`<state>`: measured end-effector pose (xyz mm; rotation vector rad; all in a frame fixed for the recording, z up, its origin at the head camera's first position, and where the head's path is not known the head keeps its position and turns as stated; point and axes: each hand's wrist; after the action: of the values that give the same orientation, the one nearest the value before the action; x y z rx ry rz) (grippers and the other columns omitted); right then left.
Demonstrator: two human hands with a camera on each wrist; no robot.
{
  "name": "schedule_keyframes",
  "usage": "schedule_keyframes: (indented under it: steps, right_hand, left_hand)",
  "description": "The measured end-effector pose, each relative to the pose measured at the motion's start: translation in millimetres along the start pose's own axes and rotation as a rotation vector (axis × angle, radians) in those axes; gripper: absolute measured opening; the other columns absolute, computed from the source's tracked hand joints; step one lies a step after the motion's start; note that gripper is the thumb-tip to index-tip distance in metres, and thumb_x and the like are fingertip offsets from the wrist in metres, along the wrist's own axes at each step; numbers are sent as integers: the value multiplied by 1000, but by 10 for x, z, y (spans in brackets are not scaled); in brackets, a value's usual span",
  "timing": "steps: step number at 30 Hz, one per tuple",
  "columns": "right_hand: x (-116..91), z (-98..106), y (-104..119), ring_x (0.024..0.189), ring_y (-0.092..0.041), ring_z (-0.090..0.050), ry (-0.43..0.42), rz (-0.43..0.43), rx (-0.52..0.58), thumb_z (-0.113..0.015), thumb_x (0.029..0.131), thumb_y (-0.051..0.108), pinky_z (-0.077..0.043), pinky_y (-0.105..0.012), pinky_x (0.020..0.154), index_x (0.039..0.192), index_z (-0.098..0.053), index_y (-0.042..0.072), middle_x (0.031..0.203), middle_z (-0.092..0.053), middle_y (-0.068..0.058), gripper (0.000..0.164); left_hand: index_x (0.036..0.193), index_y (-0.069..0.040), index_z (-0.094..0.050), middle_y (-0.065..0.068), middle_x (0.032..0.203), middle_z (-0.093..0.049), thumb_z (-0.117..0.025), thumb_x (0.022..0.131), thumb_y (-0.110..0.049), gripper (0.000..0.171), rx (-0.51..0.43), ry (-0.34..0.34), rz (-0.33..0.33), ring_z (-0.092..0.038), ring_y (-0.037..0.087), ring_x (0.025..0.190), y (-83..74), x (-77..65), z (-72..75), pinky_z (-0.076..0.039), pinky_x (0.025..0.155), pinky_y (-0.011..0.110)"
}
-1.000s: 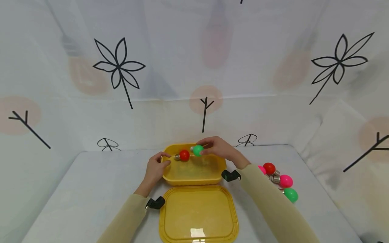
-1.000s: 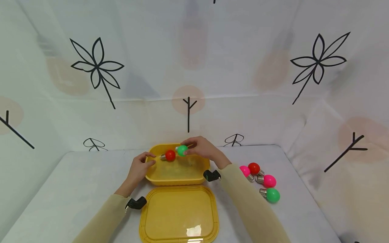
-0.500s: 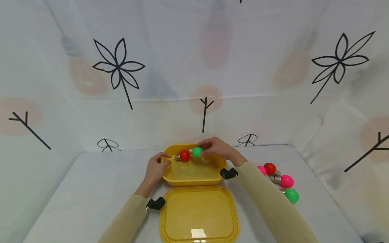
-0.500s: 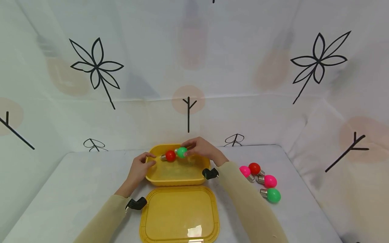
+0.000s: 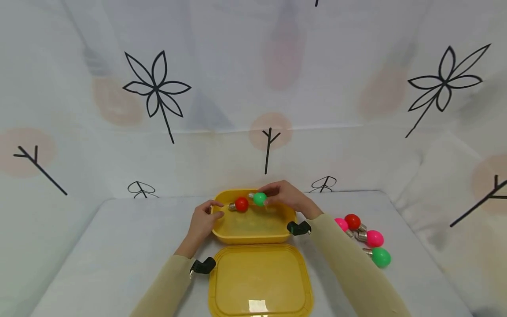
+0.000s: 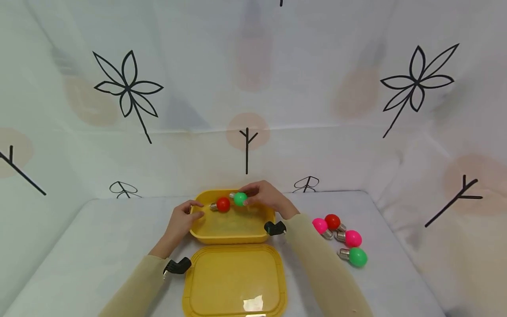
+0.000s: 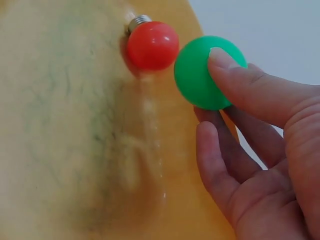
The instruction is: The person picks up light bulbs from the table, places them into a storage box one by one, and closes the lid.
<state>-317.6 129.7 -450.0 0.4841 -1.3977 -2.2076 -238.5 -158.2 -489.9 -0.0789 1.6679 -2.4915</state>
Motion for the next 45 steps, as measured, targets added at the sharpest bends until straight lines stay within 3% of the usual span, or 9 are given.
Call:
schedule_keyframes:
  steps: [3, 7, 11, 18, 27, 33, 37, 45]
  right_hand:
    - [-8, -10, 11, 109, -25, -62, -29, 9, 16, -76, 87, 9, -49, -40, 98, 126, -69, 7, 123, -67, -7, 39]
    - [-36, 3, 30, 111, -26, -62, -66, 4, 43, -76, 86, 9, -49, -39, 99, 127, -67, 5, 124, -66, -10, 41]
    - [-23, 6, 23, 110, -27, -62, -51, 22, 50, -76, 86, 8, -49, -39, 99, 125, -68, 4, 124, -67, -11, 40]
    - [-4, -7, -2, 108, -26, -62, -49, 11, 44, -76, 86, 6, -47, -40, 100, 124, -69, 4, 122, -68, -10, 39]
    - [-23, -7, 11, 109, -24, -62, -52, 23, 2, -77, 86, 6, -48, -39, 100, 123, -70, 6, 122, -68, -8, 38]
    - [-16, -13, -1, 106, -24, -62, -33, 32, -17, -76, 86, 5, -49, -39, 98, 122, -70, 5, 121, -68, -8, 37]
    - [-14, -32, 5, 105, -23, -63, -23, 8, -57, -78, 84, 7, -49, -39, 98, 120, -71, 6, 119, -69, -8, 36]
    - [18, -76, -7, 103, -20, -65, -21, -37, -147, -80, 83, 9, -50, -39, 97, 117, -74, 10, 114, -70, -3, 35]
  left_hand:
    - [106, -11, -72, 5, 82, -40, -72, 87, -8, 20, 9, -1, -11, -41, 24, 85, 5, 23, 27, -34, 71, 36]
    - [106, -11, -73, 5, 81, -40, -72, 86, -9, 20, 6, 2, -20, -41, 24, 84, -1, 37, 25, -33, 73, 37]
    - [105, -11, -73, 5, 83, -43, -72, 86, -10, 20, 6, -8, -16, -42, 24, 86, -4, 37, 19, -33, 74, 38]
    - [105, -10, -73, 3, 75, -34, -72, 85, -9, 20, 7, -15, -29, -39, 22, 78, -17, 33, 21, -30, 67, 35]
    - [105, -9, -73, 2, 74, -32, -72, 85, -7, 20, -4, -26, -25, -37, 21, 77, -23, 30, -4, -29, 65, 33]
    - [106, -9, -73, 3, 80, -38, -72, 86, -7, 20, -1, -19, -13, -39, 22, 84, -31, 22, -12, -32, 71, 35]
    - [107, -10, -73, 8, 92, -48, -71, 87, -8, 20, -2, -17, 11, -42, 24, 92, -40, 3, -11, -34, 76, 36]
    - [109, -11, -73, 12, 104, -53, -70, 87, -9, 22, -9, -10, 36, -44, 27, 99, -14, -12, 0, -37, 81, 38]
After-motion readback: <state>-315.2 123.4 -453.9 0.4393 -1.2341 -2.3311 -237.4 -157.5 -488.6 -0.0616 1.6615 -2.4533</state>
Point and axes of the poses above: each hand's wrist, its own x-axis towards the middle knuckle, its own z-axis out of the back of the hand, y = z × x
